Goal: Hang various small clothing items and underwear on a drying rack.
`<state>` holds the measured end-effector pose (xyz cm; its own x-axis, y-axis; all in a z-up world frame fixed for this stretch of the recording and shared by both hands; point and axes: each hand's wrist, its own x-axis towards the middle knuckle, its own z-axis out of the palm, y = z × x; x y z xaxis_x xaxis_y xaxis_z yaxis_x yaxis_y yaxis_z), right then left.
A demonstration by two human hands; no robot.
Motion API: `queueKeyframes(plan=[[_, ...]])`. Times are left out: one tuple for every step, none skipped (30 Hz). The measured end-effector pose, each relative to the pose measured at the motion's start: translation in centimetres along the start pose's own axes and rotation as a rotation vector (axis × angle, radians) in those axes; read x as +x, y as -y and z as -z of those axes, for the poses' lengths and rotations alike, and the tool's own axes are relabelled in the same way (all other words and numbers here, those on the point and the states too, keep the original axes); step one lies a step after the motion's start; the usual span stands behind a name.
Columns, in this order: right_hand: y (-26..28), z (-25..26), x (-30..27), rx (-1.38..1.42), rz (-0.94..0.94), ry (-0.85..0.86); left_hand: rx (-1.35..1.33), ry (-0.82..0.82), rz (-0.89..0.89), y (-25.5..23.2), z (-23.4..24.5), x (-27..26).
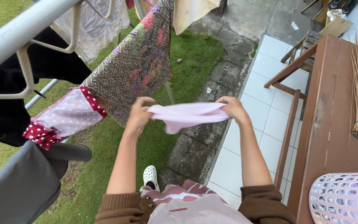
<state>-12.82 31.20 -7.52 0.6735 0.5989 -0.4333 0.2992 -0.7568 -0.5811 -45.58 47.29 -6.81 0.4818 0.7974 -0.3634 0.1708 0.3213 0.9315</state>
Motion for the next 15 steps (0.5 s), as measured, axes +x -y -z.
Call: queueKeyframes(plan=[[-1.4, 0.0, 1.6, 0.000, 0.002, 0.002, 0.000, -0.003, 0.000, -0.7, 0.0, -0.5], [-2.9, -0.1, 3.1, 0.088, 0.285, -0.128, 0.242, -0.132, -0.082, -1.3, 0.1, -1.0], [-4.4, -0.1, 4.7, 0.174, 0.568, -0.257, 0.482, -0.261, -0.161, -1.9, 0.0, -1.5], [-2.2, 0.8, 2.5, 0.173, 0.570, -0.255, 0.481, -0.264, -0.160, -2.1, 0.2, -1.6], [0.0, 1.7, 0.3, 0.298, 0.514, -0.331, 0.520, -0.432, -0.316, -2.3, 0.2, -1.7], [2.1, 2.7, -2.0, 0.423, 0.457, -0.407, 0.557, -0.597, -0.476, -2.5, 0.3, -1.8], [3.1, 3.0, -2.9, 0.421, 0.457, -0.406, 0.555, -0.598, -0.474, -2.2, 0.5, -1.4], [4.0, 3.3, -3.9, 0.397, 0.375, -0.133, 0.513, -0.460, -0.389, -1.9, 0.6, -1.0], [5.0, 3.6, -4.8, 0.371, 0.290, 0.136, 0.472, -0.320, -0.308, -1.8, 0.8, -0.6], [5.0, 3.7, -4.8, 0.371, 0.291, 0.136, 0.472, -0.321, -0.309, -2.7, 1.1, -1.2], [5.1, 3.7, -4.8, 0.208, 0.278, 0.243, 0.379, -0.355, -0.251, -3.6, 1.3, -1.8], [5.1, 3.8, -4.7, 0.044, 0.263, 0.348, 0.287, -0.387, -0.193, -4.5, 1.6, -2.3], [4.5, 3.7, -4.0, 0.044, 0.264, 0.346, 0.286, -0.386, -0.195, -3.8, 2.2, -1.7], [4.0, 3.5, -3.2, 0.149, 0.296, 0.256, 0.338, -0.434, -0.301, -3.0, 2.8, -1.0], [3.4, 3.3, -2.5, 0.254, 0.326, 0.168, 0.392, -0.481, -0.405, -2.2, 3.5, -0.4]])
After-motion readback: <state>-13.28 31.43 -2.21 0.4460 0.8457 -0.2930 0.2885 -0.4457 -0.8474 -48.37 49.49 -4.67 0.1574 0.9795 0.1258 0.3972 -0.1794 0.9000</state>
